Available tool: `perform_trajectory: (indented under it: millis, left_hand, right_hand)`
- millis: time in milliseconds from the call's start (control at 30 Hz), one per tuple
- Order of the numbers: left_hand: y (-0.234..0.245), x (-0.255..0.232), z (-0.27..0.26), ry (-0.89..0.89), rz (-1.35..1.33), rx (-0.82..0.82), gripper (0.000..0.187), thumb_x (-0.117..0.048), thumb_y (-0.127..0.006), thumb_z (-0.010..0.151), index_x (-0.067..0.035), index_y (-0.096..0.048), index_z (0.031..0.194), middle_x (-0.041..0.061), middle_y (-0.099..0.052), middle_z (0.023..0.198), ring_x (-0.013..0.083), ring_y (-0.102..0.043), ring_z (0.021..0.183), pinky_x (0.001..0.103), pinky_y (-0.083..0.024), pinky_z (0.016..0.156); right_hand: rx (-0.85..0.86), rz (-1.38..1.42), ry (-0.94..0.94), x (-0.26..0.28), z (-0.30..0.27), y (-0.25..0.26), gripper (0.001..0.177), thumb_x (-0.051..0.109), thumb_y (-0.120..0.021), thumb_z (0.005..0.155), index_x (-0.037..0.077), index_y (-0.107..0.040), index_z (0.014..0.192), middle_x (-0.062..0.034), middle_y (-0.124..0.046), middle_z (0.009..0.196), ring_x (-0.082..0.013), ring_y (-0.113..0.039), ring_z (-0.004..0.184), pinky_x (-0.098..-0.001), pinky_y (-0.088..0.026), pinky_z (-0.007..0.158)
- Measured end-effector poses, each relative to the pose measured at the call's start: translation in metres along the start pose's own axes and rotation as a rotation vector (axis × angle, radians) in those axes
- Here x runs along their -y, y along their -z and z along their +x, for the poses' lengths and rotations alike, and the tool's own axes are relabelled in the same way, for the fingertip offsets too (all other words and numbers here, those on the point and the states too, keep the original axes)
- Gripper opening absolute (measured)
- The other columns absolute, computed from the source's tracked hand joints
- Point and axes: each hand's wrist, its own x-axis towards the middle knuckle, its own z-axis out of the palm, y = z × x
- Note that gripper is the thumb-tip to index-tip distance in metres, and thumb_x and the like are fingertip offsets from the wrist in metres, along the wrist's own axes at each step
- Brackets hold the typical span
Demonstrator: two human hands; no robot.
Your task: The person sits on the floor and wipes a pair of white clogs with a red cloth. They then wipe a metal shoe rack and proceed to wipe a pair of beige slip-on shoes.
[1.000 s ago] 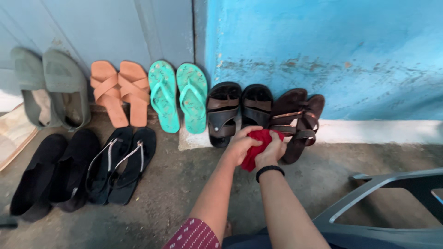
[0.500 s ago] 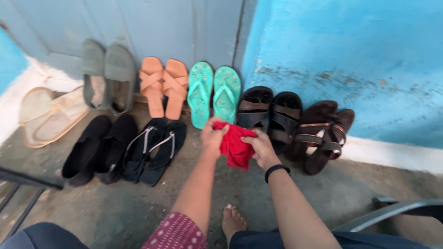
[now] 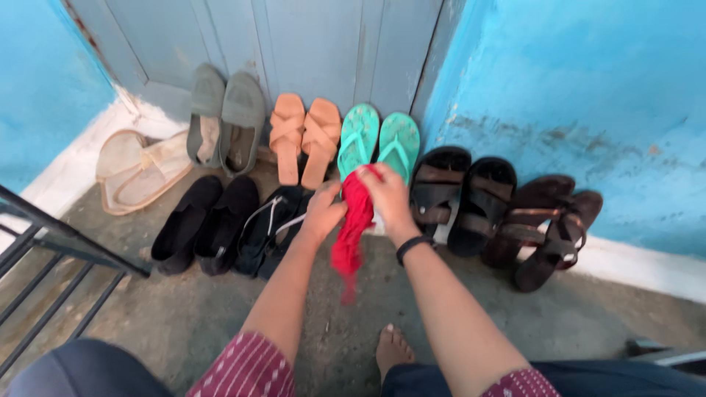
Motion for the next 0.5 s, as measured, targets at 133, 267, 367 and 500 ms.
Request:
perform_trajectory:
  millis: [133,267,367,500]
  left_hand:
    - [0.036,0.001,-0.005,0.195,0.42,0.089,0.032,-0.009,-0.065,0.076,-0.014,-0.076,0.106,0.01,-0.07,0.123,0.0372,-0.062,0.119,0.048,-0.052,0.099]
    - [0.083,0.011,0.002,0.128,0.195,-0.083,0.041,-0.015,-0.068,0.074,-0.006,-0.071,0.115,0.02,-0.066,0.123,0.0459,-0.06,0.111,0.051,-0.051,0.095]
    - [0.126,0.013,0.013,0.573,-0.194,-0.154,0.027,-0.027,-0.066,0.094,-0.017,-0.067,0.12,0.012,-0.069,0.122,0.0387,-0.065,0.115,0.048,-0.052,0.095]
    - [0.204,0.019,0.012,0.87,-1.194,-0.333,0.04,-0.016,-0.063,0.076,-0.023,-0.064,0.115,0.006,-0.071,0.112,0.0285,-0.069,0.098,0.046,-0.055,0.08]
  right_hand:
    - [0.152,-0.596,0.164,0.033,-0.004,-0.01,0.028,0.037,-0.07,0.095,0.011,-0.078,0.1,-0.0177,-0.074,0.092,-0.0337,-0.069,0.083,-0.0447,-0.053,0.071]
    - [0.06,-0.191,0.134,0.073,0.009,-0.047,0.033,0.039,-0.069,0.098,0.008,-0.076,0.104,-0.0158,-0.073,0.084,-0.0258,-0.07,0.072,-0.0351,-0.054,0.071]
    - [0.242,0.334,0.196,0.09,0.014,-0.09,0.033,0.037,-0.076,0.106,0.005,-0.079,0.108,-0.0136,-0.074,0.104,-0.0206,-0.07,0.09,-0.0382,-0.054,0.083]
    - [0.213,0.831,-0.431,0.123,0.024,-0.149,0.057,0.044,-0.069,0.091,0.031,-0.049,0.143,0.0067,-0.062,0.135,-0.0167,-0.062,0.114,-0.0455,-0.05,0.081]
